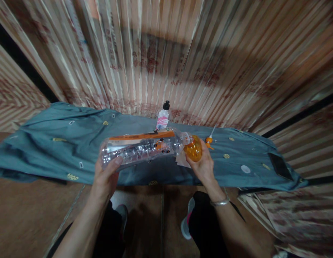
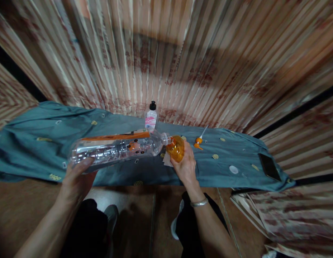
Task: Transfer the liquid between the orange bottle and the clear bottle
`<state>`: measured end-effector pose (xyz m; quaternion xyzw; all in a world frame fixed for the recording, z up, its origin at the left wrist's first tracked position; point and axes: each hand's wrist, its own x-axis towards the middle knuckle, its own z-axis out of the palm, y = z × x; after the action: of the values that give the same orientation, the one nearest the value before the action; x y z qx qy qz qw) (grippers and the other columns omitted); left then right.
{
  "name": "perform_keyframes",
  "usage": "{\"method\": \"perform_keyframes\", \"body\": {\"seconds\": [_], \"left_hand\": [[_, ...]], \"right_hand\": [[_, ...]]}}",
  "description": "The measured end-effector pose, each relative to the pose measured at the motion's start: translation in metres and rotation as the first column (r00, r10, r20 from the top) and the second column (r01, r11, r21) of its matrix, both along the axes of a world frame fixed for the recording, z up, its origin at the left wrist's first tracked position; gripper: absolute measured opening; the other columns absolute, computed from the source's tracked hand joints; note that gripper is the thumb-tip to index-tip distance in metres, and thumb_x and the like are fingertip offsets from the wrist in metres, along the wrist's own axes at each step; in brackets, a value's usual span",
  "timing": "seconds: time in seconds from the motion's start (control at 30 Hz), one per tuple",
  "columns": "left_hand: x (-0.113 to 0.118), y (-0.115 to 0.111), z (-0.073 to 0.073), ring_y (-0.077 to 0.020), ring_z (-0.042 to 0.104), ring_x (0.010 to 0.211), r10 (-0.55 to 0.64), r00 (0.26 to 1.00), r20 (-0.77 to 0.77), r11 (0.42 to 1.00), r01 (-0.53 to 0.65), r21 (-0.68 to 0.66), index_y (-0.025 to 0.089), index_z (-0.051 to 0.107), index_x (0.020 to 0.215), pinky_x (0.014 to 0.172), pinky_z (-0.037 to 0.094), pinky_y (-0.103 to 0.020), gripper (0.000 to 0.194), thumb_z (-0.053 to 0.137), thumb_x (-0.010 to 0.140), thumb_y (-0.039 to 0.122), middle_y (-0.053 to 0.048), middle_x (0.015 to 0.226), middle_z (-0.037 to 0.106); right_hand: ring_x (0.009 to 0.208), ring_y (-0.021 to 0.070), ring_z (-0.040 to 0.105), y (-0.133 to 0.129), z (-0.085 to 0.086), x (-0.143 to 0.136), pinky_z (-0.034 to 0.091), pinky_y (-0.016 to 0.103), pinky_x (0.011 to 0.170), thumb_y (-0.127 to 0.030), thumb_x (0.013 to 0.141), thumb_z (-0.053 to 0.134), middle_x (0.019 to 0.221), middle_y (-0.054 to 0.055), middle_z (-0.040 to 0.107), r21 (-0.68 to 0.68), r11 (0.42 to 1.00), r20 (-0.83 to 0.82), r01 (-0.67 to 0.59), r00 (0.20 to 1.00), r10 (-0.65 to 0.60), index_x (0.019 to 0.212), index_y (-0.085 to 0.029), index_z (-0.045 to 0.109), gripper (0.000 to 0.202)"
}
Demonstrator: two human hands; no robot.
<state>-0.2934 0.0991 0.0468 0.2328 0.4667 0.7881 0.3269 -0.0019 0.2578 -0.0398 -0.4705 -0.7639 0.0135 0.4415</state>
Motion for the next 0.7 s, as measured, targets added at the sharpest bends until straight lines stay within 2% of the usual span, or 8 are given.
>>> {"method": "perform_keyframes", "body": {"seconds": [0.33, 0.7], "left_hand": [[-0.002, 0.0008, -0.0035, -0.0335, 0.08, 0.095, -0.022, 0.999, -0.035, 0.999, 0.023, 0.036, 0.026, 0.078, 0.121, 0.092, 0.066, -0.049, 0.076, 0.103, 0.054, 0.051, -0.007, 0.103, 0.083], [-0.0021, -0.0009, -0.0024, -0.0357, 0.08, 0.101, -0.041, 0.998, -0.046, 0.998, 0.043, 0.036, 0.025, 0.077, 0.121, 0.096, 0.065, -0.05, 0.073, 0.102, 0.057, 0.049, -0.008, 0.104, 0.083]], "right_hand": [[0.139, 0.0357, 0.066, -0.0001, 0.001, -0.0005, 0.057, 0.056, 0.117, -0.046, 0.087, 0.073, 0.15, 0.02, 0.067, -0.014, 1.0, 0.002, 0.008, 1.0, -0.008, 0.158, -0.017, 0.047, 0.081], [0.14, 0.0358, 0.066, -0.0007, 0.0016, -0.0001, 0.056, 0.056, 0.119, -0.045, 0.087, 0.074, 0.152, 0.019, 0.066, -0.025, 1.0, 0.005, 0.003, 1.0, -0.002, 0.159, -0.018, 0.046, 0.082]]}}
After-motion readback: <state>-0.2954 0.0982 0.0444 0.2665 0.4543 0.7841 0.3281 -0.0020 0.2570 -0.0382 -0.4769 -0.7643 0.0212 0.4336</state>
